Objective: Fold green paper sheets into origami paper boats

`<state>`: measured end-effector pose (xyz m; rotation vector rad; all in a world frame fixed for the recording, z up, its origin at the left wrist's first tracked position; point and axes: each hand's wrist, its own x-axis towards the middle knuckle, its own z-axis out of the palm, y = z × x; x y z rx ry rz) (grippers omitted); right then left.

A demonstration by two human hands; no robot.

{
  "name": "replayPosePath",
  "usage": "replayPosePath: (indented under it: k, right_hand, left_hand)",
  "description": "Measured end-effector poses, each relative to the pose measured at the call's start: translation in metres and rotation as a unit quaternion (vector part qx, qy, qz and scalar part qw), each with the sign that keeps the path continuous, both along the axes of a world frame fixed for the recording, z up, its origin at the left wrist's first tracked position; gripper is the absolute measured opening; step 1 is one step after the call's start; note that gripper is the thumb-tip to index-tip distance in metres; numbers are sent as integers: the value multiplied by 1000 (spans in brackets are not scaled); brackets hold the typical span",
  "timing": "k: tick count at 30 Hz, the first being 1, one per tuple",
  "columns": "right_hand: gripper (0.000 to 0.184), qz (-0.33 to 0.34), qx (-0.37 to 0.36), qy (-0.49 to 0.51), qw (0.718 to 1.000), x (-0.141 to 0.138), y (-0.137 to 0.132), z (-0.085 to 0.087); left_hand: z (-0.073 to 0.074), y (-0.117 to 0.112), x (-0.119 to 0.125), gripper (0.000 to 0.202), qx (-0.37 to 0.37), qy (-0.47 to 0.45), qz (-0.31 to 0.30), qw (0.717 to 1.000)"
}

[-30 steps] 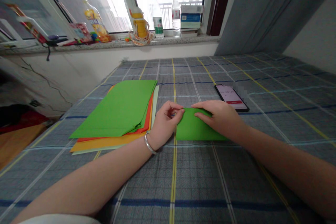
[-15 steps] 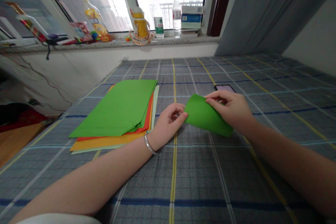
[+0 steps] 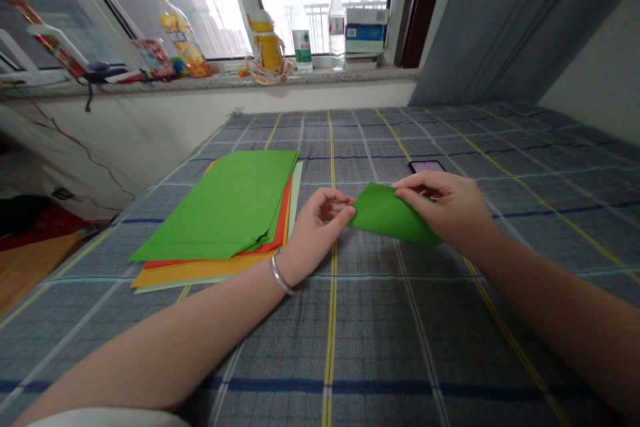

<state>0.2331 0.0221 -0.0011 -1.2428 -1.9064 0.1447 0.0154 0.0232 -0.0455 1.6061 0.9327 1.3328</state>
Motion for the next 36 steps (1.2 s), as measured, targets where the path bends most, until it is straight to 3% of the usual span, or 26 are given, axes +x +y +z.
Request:
replayPosePath:
  k: [7,17,25,31,36]
  right_hand:
    - [15,54,16,-64,996,-12,-15,0]
    - [16,70,13,-64,995,-14,-13,-8]
    - [16,91,7,-57,994,-16,-11,-15]
    - [19,63,-20,-37,997,-7,2,-24]
    - [22,38,-102,47,993,4,18,-38]
  left_hand:
    - [15,-10,-1,6,53,43,21,997]
    - [15,-12,2,9,8,8,-7,1000]
    - [11,-10,1,12,25,65,10,998]
    - [6,3,-4,16,-67,-27,47,996]
    - [0,17,-9,18,-122,-103,100,982]
